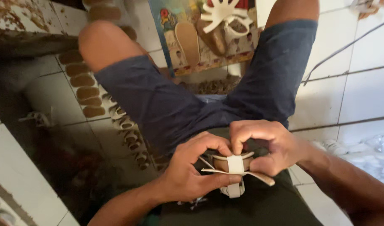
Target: The person sits on the floor and assembles wedge sandals, fitting white cut-out insole and strap pieces onto wooden wedge lasts by hand, pressing the pieces into place, then sets finished sandals aside and picks up the next last to continue assembly.
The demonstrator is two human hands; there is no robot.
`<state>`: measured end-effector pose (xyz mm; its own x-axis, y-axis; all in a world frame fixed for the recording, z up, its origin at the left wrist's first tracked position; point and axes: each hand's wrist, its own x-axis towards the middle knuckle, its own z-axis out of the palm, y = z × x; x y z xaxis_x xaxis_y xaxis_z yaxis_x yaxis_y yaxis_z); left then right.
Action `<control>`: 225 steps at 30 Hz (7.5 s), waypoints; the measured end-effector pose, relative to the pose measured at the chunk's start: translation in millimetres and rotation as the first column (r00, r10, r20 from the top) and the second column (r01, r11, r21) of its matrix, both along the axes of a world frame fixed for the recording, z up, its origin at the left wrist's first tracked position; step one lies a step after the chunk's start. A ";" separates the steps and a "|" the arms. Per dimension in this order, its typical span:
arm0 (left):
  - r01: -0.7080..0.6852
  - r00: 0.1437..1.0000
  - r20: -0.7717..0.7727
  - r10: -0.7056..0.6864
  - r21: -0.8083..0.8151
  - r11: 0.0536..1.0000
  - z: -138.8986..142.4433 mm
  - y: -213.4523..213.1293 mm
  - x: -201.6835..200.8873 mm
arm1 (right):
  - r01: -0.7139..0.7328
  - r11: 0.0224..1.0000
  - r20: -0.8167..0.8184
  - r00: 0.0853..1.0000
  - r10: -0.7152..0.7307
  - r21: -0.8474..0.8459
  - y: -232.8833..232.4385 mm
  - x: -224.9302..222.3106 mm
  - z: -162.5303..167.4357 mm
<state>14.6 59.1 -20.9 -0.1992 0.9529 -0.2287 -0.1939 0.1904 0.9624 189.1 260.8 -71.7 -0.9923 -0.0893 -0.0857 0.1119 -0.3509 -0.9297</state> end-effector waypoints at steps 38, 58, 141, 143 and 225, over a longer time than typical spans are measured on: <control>-0.176 0.981 0.103 0.164 0.118 0.977 -28.1 -8.0 -5.8 | -0.107 0.428 0.025 0.957 0.290 -0.898 -23.8 -53.9 -30.1; -0.246 0.917 0.250 0.312 -0.262 0.933 -11.5 1.9 -8.0 | 0.128 0.983 0.383 0.908 -0.170 0.131 25.4 -51.1 34.8; 0.434 0.287 0.924 -0.252 0.109 0.894 -57.0 18.2 -15.2 | 0.121 0.960 -0.193 0.979 -0.073 0.251 -14.8 -12.0 58.1; 0.386 0.454 0.849 -0.272 0.088 0.918 -54.7 17.7 -17.0 | 0.180 0.959 -0.133 0.979 -0.153 0.219 -11.4 -15.5 53.8; -0.275 0.935 -0.218 0.280 0.055 0.960 -27.7 -5.5 -176.8 | 0.374 0.579 -0.537 0.832 0.136 0.725 -1.6 -227.6 26.5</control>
<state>-162.2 53.6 -48.6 -0.4991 0.8571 -0.1271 -0.0176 0.1366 0.9905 -38.6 259.2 -45.3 -0.8944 -0.1176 0.4315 -0.4185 0.5599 -0.7151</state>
